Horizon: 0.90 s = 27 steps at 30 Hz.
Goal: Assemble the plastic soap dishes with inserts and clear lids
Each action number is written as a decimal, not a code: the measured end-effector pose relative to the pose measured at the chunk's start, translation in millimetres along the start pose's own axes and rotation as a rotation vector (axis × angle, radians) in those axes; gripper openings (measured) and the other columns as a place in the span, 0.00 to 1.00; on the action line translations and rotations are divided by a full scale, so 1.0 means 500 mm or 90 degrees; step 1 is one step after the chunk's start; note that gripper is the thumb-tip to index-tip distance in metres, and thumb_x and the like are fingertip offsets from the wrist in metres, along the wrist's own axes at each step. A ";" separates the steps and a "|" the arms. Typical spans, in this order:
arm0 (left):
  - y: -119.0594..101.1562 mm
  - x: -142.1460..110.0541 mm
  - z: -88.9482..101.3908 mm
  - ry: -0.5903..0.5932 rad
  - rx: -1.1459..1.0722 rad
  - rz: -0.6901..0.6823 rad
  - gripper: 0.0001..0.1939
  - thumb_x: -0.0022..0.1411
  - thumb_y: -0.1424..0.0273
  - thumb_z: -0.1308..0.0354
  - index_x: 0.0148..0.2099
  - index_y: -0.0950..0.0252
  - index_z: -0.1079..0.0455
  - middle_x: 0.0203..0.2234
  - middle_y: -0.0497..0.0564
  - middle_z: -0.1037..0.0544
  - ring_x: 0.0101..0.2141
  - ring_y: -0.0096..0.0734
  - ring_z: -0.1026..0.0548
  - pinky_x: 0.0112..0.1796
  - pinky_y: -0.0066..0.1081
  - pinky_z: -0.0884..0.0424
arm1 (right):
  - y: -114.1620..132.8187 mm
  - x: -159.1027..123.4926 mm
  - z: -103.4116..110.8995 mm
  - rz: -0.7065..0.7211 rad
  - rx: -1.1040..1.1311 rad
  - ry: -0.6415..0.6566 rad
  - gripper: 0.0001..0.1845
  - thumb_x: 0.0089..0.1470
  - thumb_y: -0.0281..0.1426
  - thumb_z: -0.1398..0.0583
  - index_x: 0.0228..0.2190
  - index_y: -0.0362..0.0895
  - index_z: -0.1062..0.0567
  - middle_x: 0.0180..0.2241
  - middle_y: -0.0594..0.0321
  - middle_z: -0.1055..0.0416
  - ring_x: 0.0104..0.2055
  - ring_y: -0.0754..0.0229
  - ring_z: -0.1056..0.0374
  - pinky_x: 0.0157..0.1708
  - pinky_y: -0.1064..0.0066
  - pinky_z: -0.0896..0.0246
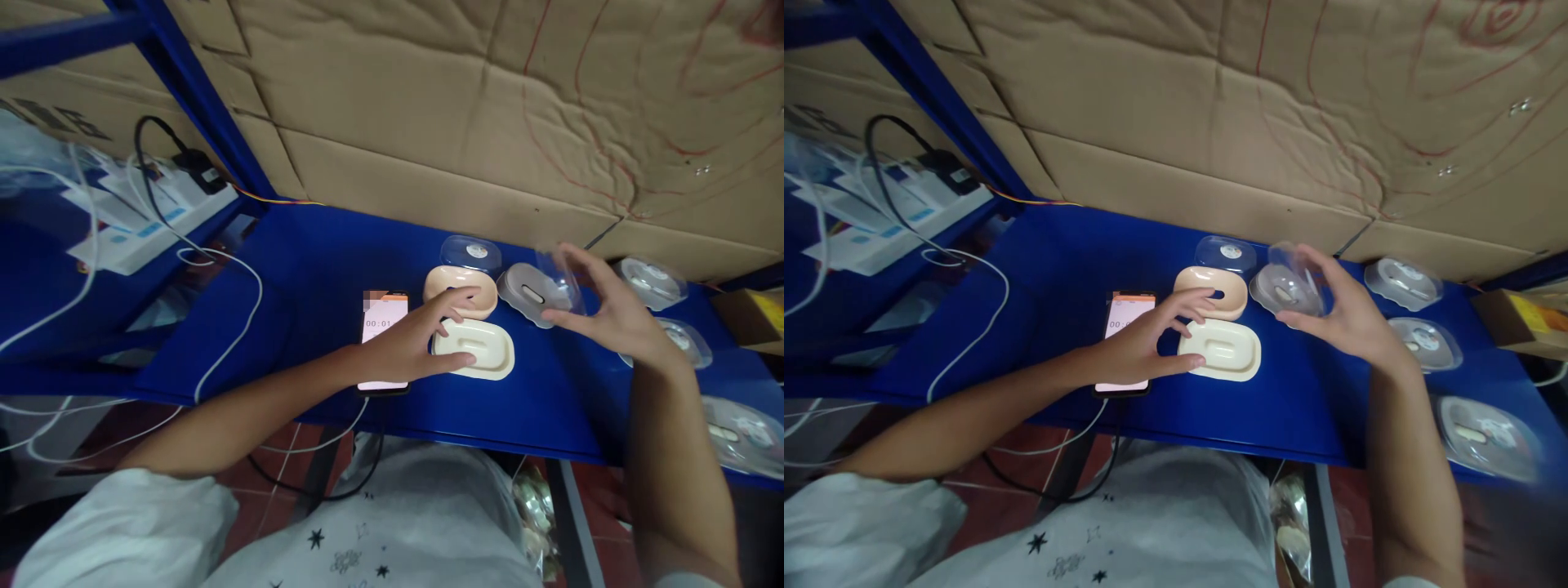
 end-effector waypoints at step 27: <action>-0.004 0.009 0.008 0.037 0.152 -0.080 0.21 0.77 0.66 0.42 0.68 0.56 0.35 0.63 0.60 0.26 0.65 0.45 0.28 0.59 0.47 0.24 | -0.185 0.073 -0.006 -0.169 -0.161 0.018 0.51 0.55 0.63 0.35 0.69 0.49 0.33 0.70 0.48 0.31 0.70 0.32 0.34 0.70 0.33 0.43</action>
Point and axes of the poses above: each hand's wrist, its own x-axis towards the middle knuckle, its own z-axis out of the back of the hand, y = z × x, the point moved 5 cm from there along x, towards the middle knuckle
